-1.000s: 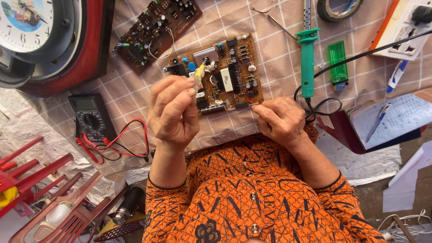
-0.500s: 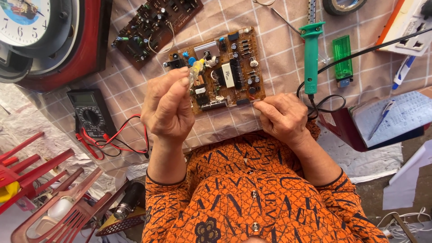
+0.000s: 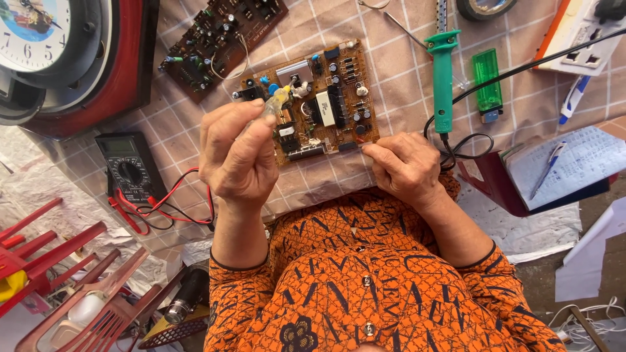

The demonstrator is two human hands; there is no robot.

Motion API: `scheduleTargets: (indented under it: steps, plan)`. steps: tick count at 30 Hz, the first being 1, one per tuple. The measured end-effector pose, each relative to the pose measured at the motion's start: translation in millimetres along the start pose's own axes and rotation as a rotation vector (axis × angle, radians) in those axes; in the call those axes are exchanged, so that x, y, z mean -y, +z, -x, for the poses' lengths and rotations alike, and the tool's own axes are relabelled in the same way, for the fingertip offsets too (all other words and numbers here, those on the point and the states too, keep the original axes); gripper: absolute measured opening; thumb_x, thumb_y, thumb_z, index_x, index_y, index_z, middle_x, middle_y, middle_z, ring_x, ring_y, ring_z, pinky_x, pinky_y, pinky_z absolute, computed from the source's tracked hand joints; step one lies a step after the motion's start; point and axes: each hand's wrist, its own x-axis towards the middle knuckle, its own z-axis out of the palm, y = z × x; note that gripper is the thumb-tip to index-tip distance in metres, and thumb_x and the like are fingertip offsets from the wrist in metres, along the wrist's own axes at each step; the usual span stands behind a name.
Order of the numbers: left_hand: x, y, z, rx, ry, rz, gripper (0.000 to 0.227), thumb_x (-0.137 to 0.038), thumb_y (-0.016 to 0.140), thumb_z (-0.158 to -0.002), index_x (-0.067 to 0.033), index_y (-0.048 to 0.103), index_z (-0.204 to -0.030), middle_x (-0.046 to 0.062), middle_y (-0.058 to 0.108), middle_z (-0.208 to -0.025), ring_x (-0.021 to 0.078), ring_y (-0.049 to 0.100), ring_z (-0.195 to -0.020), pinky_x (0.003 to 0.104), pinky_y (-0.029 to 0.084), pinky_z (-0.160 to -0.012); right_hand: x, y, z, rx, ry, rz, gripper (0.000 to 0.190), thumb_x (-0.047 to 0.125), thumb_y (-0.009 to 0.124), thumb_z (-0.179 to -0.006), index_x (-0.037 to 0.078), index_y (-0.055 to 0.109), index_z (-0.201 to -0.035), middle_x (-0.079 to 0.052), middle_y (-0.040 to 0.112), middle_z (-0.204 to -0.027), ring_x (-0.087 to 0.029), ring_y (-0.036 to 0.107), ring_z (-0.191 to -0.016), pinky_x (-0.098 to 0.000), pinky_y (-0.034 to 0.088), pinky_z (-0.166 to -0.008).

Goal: The person uses a small screwdriver to manipulate components on a brown circuit board. They repeatedly adjust the board's position and use the tool to probe or tighten specific areas while working at a cluttered table.

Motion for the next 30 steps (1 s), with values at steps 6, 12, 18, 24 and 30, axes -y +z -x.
scheduleTargets:
  steps: [6, 12, 18, 24, 30]
  plan:
    - [0.2, -6.0, 3.4, 0.055, -0.049, 0.044, 0.008, -0.008, 0.058, -0.084, -0.0014, 0.062, -0.088, 0.017, 0.062, -0.085, 0.0312, 0.059, -0.069, 0.039, 0.05, -0.062, -1.0, 2.3, 2.8, -0.013, 0.004, -0.005, 0.017, 0.012, 0.05, -0.086, 0.005, 0.063, -0.078, -0.007, 0.052, -0.068, -0.021, 0.05, -0.051, -0.029, 0.042, -0.051]
    - [13.3, -11.0, 24.2, -0.058, -0.038, 0.06, 0.005, -0.005, 0.067, -0.078, -0.001, 0.065, -0.079, 0.02, 0.059, -0.078, 0.0315, 0.057, -0.064, 0.039, 0.049, -0.056, 0.7, 0.6, -1.1, -0.034, -0.004, -0.017, 0.016, 0.006, 0.049, -0.084, 0.006, 0.063, -0.076, -0.007, 0.051, -0.066, -0.02, 0.049, -0.049, -0.0286, 0.042, -0.051]
    - [-1.1, -4.7, 22.2, -0.082, -0.096, 0.272, 0.01, -0.006, 0.065, -0.077, 0.0021, 0.06, -0.077, 0.022, 0.057, -0.077, 0.0342, 0.059, -0.065, 0.041, 0.05, -0.058, 0.6, -0.4, -1.4, -0.033, -0.008, -0.026, 0.015, 0.004, 0.049, -0.082, 0.007, 0.062, -0.076, -0.007, 0.051, -0.066, -0.02, 0.049, -0.05, -0.0286, 0.042, -0.052]
    - [-11.5, 36.2, -0.1, -0.034, -0.045, 0.319, 0.003, 0.0, 0.062, -0.077, 0.0003, 0.065, -0.078, 0.019, 0.06, -0.079, 0.0327, 0.059, -0.064, 0.041, 0.05, -0.057, 1.9, -0.3, -2.6, -0.04, 0.011, -0.011, 0.014, 0.005, 0.049, -0.082, 0.007, 0.062, -0.075, -0.006, 0.051, -0.066, -0.02, 0.049, -0.049, -0.0289, 0.042, -0.051]
    - [-15.8, 41.4, -1.9, 0.023, -0.072, 0.314, 0.004, -0.001, 0.062, -0.079, 0.0006, 0.065, -0.08, 0.019, 0.06, -0.08, 0.0322, 0.059, -0.065, 0.041, 0.051, -0.059, 0.0, -0.5, 0.1, -0.045, 0.012, -0.005, 0.015, 0.004, 0.048, -0.081, 0.007, 0.061, -0.075, -0.006, 0.05, -0.065, -0.02, 0.049, -0.049, -0.0289, 0.042, -0.051]
